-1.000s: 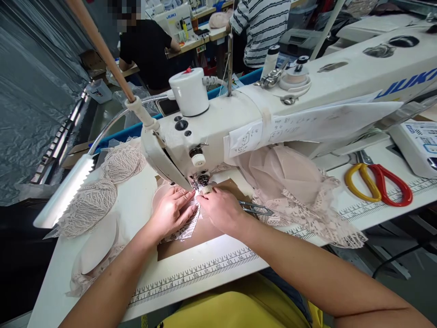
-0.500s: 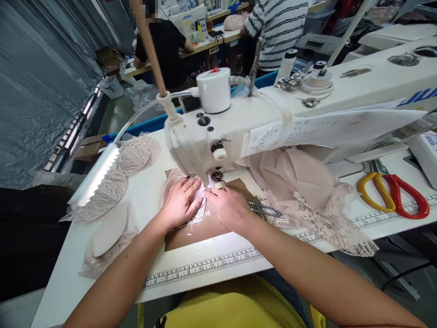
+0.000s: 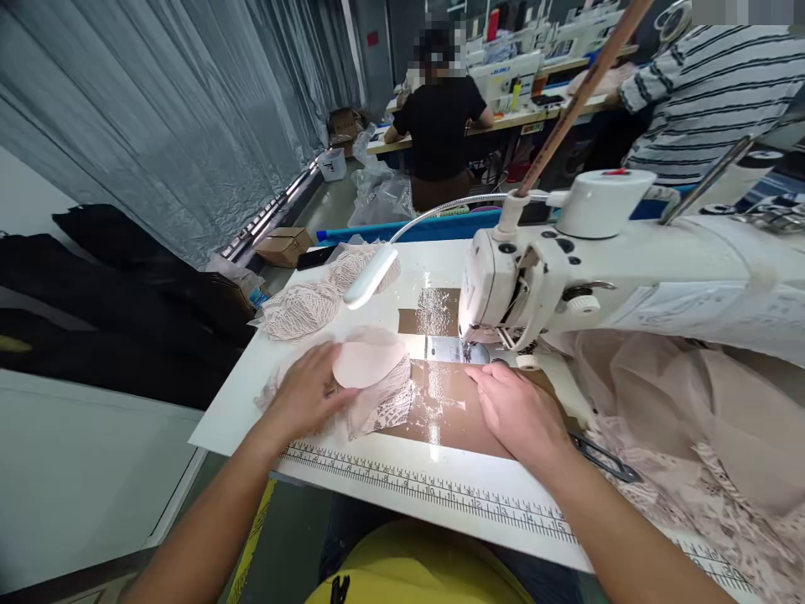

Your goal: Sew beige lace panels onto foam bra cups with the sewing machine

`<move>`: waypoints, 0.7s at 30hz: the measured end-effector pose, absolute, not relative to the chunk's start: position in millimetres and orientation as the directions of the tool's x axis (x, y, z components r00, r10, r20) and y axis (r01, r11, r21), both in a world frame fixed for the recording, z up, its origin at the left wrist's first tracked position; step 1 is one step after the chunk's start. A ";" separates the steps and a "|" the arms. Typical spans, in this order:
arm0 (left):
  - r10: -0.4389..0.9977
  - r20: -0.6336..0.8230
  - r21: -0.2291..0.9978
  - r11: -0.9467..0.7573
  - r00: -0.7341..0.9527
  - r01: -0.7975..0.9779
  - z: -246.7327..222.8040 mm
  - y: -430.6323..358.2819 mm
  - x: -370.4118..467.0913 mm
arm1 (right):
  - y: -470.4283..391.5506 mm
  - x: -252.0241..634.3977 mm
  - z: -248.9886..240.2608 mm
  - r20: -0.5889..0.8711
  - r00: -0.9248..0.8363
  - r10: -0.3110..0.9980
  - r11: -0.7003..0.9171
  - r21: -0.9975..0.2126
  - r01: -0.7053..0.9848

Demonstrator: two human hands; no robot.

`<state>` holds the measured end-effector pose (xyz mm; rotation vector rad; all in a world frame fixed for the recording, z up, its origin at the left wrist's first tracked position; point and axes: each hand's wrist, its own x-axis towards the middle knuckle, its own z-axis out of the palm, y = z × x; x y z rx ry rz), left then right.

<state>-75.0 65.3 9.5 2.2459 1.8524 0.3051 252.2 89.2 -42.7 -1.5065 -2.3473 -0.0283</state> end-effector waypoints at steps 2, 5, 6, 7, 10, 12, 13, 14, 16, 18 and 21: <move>0.994 0.101 0.329 -0.071 0.039 0.942 -0.2 49.0 -112.3 | 89.6 253.6 -40.7 0.293 -0.353 0.889 0.427 -0.246 0.870; 0.980 0.134 0.598 0.038 -0.147 0.800 -4.8 20.7 -149.7 | 84.7 253.4 -27.6 0.274 -0.318 0.908 0.413 -0.453 0.790; 0.980 0.082 0.716 0.070 -0.183 0.694 -3.4 10.5 -155.5 | 80.7 252.0 -20.3 0.245 -0.316 0.917 0.399 -0.534 0.745; 0.981 0.019 0.817 0.095 -0.191 0.569 -1.1 0.6 -157.8 | 75.4 249.4 -12.0 0.198 -0.326 0.925 0.376 -0.614 0.694; 0.995 -0.067 0.968 0.082 -0.068 0.239 5.4 -21.7 -144.9 | 53.1 231.7 13.4 -0.002 -0.453 0.892 0.243 -0.841 0.484; 0.997 -0.042 0.995 0.036 0.064 0.094 7.2 -26.7 -122.6 | 36.4 211.2 24.3 -0.012 -0.577 0.816 0.166 -0.953 0.254; 0.992 -0.027 0.999 0.022 0.127 0.041 7.8 -26.0 -108.7 | 28.9 199.4 26.6 0.029 -0.613 0.790 0.138 -0.982 0.131; 0.983 -0.014 1.000 0.012 0.184 0.012 8.8 -23.4 -94.0 | 22.5 187.5 26.6 0.066 -0.628 0.775 0.093 -0.996 0.010; 0.965 0.013 0.999 -0.025 0.263 0.041 12.0 -13.1 -65.4 | 13.9 167.5 20.9 0.029 -0.623 0.782 -0.102 -0.979 -0.174; 0.955 0.100 0.974 -0.151 0.278 0.170 15.9 2.8 -43.0 | 10.7 158.3 11.1 -0.073 -0.579 0.812 -0.284 -0.916 -0.283; 0.919 0.279 0.798 -0.384 0.280 0.465 15.4 30.8 -28.0 | 9.4 173.8 1.5 -0.170 -0.459 0.872 -0.347 -0.876 -0.336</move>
